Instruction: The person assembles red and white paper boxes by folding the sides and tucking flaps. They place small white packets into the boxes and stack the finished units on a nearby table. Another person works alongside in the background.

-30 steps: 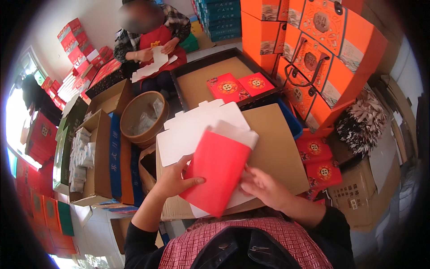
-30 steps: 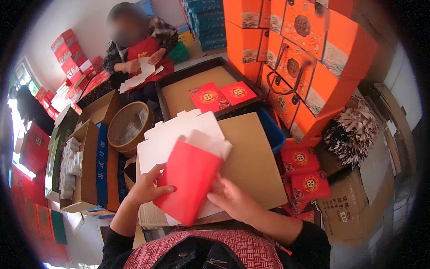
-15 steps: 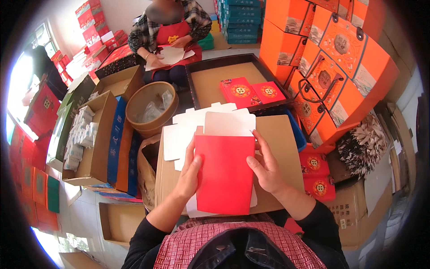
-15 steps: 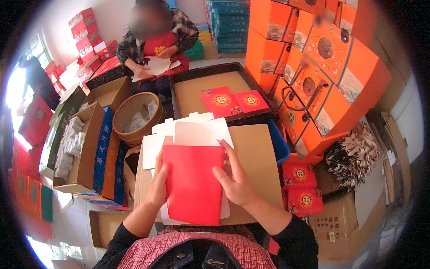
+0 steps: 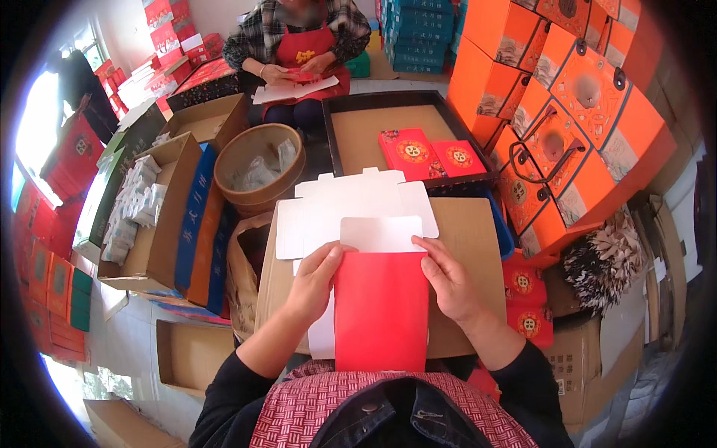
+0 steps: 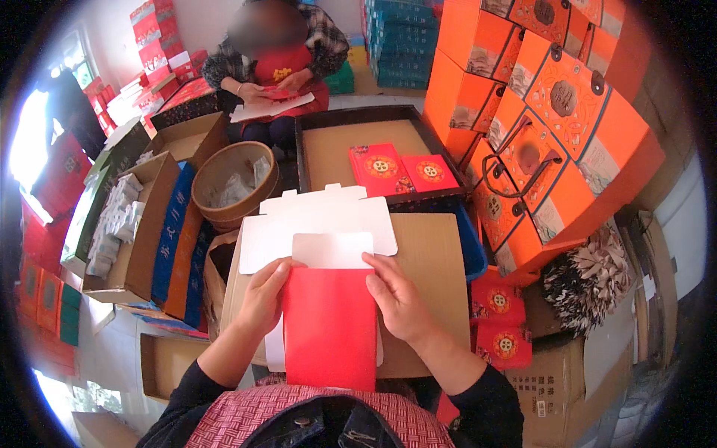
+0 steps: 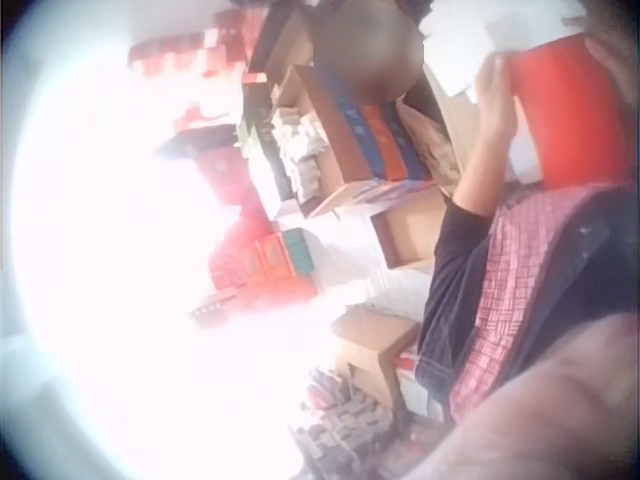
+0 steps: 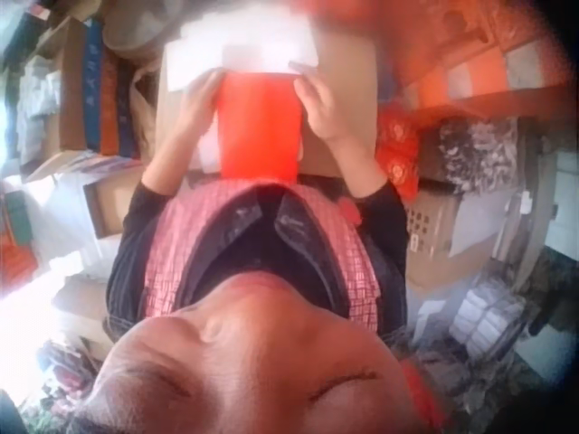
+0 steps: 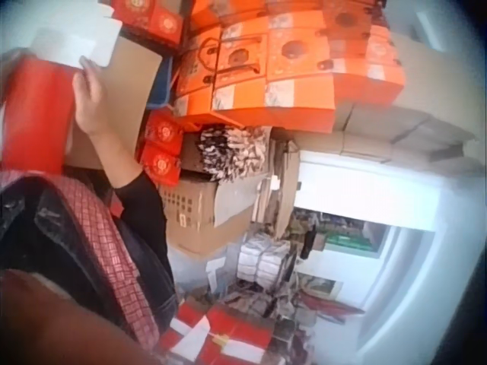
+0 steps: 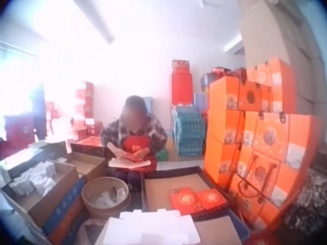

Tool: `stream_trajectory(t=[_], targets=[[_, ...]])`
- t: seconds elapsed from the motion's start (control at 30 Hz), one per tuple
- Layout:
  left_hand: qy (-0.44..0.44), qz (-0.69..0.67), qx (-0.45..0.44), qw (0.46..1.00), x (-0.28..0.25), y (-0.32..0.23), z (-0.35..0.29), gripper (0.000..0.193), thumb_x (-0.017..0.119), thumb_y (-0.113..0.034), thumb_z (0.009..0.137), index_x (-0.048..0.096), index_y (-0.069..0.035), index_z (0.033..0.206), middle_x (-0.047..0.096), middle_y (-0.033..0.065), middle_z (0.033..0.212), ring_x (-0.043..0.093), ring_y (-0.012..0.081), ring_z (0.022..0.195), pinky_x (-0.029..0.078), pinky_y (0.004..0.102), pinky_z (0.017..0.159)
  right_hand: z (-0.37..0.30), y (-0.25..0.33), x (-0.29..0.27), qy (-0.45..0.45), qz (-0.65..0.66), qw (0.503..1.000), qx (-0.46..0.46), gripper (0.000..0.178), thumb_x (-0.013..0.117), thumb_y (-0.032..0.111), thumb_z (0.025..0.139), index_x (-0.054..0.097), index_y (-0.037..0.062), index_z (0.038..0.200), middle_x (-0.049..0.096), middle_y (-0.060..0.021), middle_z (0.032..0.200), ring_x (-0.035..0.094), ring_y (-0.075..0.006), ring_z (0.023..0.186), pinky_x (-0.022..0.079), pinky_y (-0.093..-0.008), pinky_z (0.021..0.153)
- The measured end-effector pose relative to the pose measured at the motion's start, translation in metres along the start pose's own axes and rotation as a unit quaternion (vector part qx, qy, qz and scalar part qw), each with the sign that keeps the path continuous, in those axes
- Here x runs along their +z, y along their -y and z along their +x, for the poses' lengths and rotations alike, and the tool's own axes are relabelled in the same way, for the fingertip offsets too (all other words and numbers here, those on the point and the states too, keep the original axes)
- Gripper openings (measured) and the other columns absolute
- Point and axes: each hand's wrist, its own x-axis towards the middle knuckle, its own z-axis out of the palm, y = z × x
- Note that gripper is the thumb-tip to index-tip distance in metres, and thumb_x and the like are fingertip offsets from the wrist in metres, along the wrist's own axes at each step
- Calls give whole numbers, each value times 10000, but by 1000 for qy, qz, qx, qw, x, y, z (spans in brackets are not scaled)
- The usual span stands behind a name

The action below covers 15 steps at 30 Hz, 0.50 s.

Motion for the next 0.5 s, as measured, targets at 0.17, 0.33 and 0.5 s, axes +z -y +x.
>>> stream_trajectory(t=[0.17, 0.33, 0.5], targets=[[-14, -47, 103, 993, 8, -11, -8, 188, 507, -91, 966, 647, 25, 1010, 575, 85, 1040, 559, 150, 987, 459, 282, 882, 6, 10, -7, -30, 35, 993, -112, 335, 515, 221, 972, 577, -24, 1191, 616, -111, 1060, 575, -221, 1042, 428, -310, 933], [-21, 18, 177, 984, 18, -12, -14, 129, 553, -24, 925, 659, 17, 985, 589, 98, 1095, 557, 168, 1038, 449, 292, 912, 59, 34, -33, 117, 277, 950, 82, 276, 579, 229, 945, 654, -1, 1079, 660, -43, 844, 600, -145, 842, 469, -270, 794], [-21, 37, 196, 980, 17, -15, -17, 107, 572, -39, 918, 657, 13, 958, 598, 105, 1106, 568, 176, 1029, 449, 303, 922, 110, 89, -22, 401, -12, 902, 156, 299, 599, 224, 933, 667, 9, 1129, 671, -21, 822, 585, -64, 803, 469, -213, 728]])
